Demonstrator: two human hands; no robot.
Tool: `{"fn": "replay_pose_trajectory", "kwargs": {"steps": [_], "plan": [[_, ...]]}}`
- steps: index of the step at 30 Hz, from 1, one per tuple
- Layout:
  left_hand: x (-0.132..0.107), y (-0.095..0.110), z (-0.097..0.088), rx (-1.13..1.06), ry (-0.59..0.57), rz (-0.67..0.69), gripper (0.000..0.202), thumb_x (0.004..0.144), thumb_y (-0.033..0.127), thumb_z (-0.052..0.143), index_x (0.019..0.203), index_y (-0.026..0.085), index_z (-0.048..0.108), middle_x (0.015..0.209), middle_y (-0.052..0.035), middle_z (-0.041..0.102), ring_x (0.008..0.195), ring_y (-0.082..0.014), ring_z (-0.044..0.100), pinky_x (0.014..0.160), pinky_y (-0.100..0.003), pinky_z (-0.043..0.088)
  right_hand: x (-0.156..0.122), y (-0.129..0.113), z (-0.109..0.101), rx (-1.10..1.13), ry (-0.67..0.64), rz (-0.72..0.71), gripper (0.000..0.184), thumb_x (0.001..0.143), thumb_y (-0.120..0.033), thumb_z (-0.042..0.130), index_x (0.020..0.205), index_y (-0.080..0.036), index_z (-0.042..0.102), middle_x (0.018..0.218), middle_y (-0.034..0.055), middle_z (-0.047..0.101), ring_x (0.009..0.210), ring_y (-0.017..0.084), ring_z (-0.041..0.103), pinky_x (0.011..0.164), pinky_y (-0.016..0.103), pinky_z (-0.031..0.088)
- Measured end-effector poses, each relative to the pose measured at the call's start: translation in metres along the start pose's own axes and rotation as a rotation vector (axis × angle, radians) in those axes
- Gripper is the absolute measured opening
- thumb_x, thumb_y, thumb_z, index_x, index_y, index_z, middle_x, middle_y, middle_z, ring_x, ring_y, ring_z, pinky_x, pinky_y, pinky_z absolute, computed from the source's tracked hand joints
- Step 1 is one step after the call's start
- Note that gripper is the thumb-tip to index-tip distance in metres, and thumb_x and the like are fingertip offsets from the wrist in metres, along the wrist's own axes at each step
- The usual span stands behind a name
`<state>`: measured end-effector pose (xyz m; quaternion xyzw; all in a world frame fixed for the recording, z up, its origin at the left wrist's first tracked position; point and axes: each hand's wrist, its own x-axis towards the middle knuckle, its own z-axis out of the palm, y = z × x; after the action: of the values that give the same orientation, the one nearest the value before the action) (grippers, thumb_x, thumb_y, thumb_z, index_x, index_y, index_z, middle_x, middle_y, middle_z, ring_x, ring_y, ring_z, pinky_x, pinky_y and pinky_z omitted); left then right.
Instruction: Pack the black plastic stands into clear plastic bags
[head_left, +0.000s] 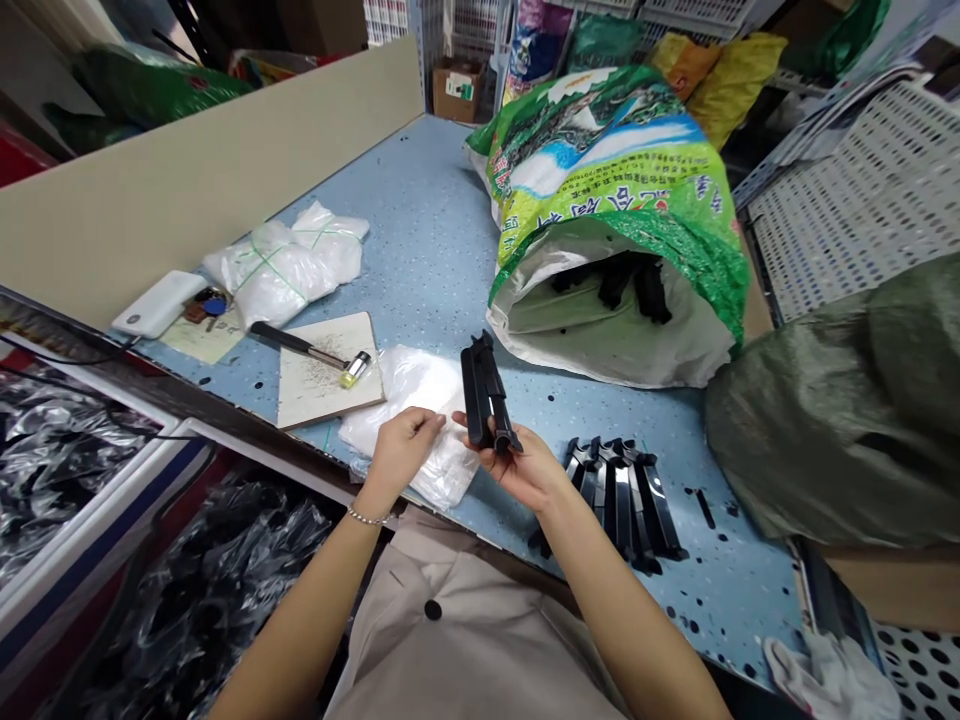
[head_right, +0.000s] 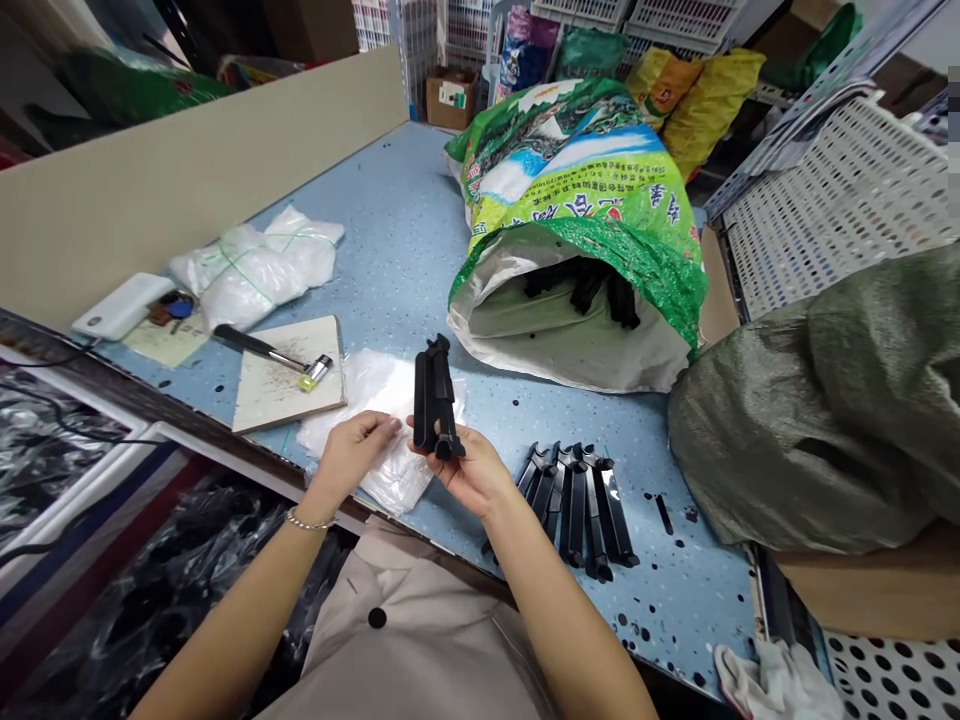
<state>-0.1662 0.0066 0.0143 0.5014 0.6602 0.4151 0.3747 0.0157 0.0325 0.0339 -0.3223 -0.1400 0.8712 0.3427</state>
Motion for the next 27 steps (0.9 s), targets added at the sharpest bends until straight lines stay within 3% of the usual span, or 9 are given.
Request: {"fn": "replay_pose_trajectory", "kwargs": {"steps": [4,7,10,12,15,17,19,22,27], "plan": [[0.005,0.002,0.0,-0.139,0.081,-0.041,0.017,0.064,0.033,0.071,0.063,0.019,0.061,0.07,0.0002,0.062,0.067,-0.0152,0.056,0.063,-0.026,0.042,0.001,0.004,0.005,-0.059,0.024,0.006,0.015,0.074,-0.02,0.075,0.085,-0.012,0.069,0.095,0.0125,0.072,0.076,0.016,0.07,0.049,0.014,0.052],[0.008,0.005,0.0,-0.208,0.009,-0.07,0.018,0.061,0.029,0.071,0.057,0.019,0.057,0.062,0.0021,0.057,0.062,-0.013,0.051,0.06,-0.025,0.04,0.011,0.009,0.012,-0.092,0.055,-0.027,0.015,0.069,-0.018,0.079,0.078,-0.011,0.069,0.073,0.0075,0.071,0.068,0.015,0.069,0.047,0.015,0.051],[0.011,0.004,-0.009,-0.46,-0.03,-0.179,0.021,0.063,0.035,0.072,0.063,0.017,0.061,0.065,-0.0009,0.06,0.06,-0.0128,0.052,0.059,-0.027,0.043,0.019,0.007,0.013,-0.089,0.1,-0.073,0.016,0.064,-0.016,0.08,0.072,-0.012,0.067,0.067,0.0061,0.069,0.064,0.015,0.068,0.044,0.015,0.049],[0.011,0.001,-0.02,-0.575,0.062,-0.224,0.024,0.064,0.036,0.073,0.069,0.016,0.062,0.069,-0.0028,0.061,0.062,-0.0131,0.054,0.061,-0.028,0.045,0.021,0.004,0.01,-0.082,0.13,-0.08,0.017,0.063,-0.015,0.081,0.07,-0.013,0.066,0.068,0.0063,0.069,0.066,0.016,0.069,0.043,0.015,0.048],[0.005,-0.002,-0.033,-0.319,0.24,-0.017,0.014,0.07,0.03,0.067,0.073,0.018,0.06,0.088,-0.0056,0.064,0.081,-0.0175,0.059,0.076,-0.032,0.049,0.021,0.002,0.005,-0.094,0.165,-0.087,0.019,0.06,-0.016,0.082,0.069,-0.014,0.066,0.068,0.0056,0.069,0.07,0.017,0.07,0.043,0.016,0.046],[-0.001,-0.001,-0.035,0.009,0.211,0.203,0.006,0.076,0.02,0.058,0.074,0.02,0.063,0.101,-0.0074,0.065,0.097,-0.0219,0.059,0.089,-0.038,0.047,0.018,0.001,0.004,-0.136,0.178,-0.089,0.02,0.06,-0.02,0.083,0.07,-0.014,0.067,0.069,0.0058,0.07,0.07,0.017,0.069,0.045,0.016,0.047],[-0.005,0.002,-0.034,0.243,0.107,0.335,0.023,0.08,0.013,0.047,0.082,0.021,0.068,0.107,-0.0086,0.065,0.105,-0.0243,0.057,0.097,-0.043,0.044,0.01,0.0,0.004,-0.196,0.193,-0.133,0.022,0.062,-0.026,0.083,0.073,-0.014,0.069,0.07,0.0055,0.071,0.069,0.016,0.069,0.048,0.017,0.048],[-0.004,0.006,-0.031,0.299,0.051,0.316,0.038,0.082,0.011,0.041,0.107,0.02,0.068,0.113,-0.0092,0.064,0.096,-0.0218,0.061,0.092,-0.04,0.048,-0.014,-0.001,0.002,-0.254,0.123,-0.144,0.025,0.068,-0.034,0.081,0.079,-0.014,0.069,0.073,0.0053,0.072,0.063,0.013,0.066,0.049,0.017,0.048],[0.006,0.005,-0.034,0.183,-0.095,0.236,0.054,0.079,0.013,0.049,0.132,0.021,0.053,0.131,-0.0118,0.054,0.066,-0.011,0.057,0.069,-0.031,0.053,-0.044,0.013,-0.016,-0.157,-0.101,0.304,0.026,0.074,-0.031,0.077,0.08,-0.009,0.065,0.067,0.0074,0.068,0.051,0.01,0.063,0.044,0.014,0.047]]}}
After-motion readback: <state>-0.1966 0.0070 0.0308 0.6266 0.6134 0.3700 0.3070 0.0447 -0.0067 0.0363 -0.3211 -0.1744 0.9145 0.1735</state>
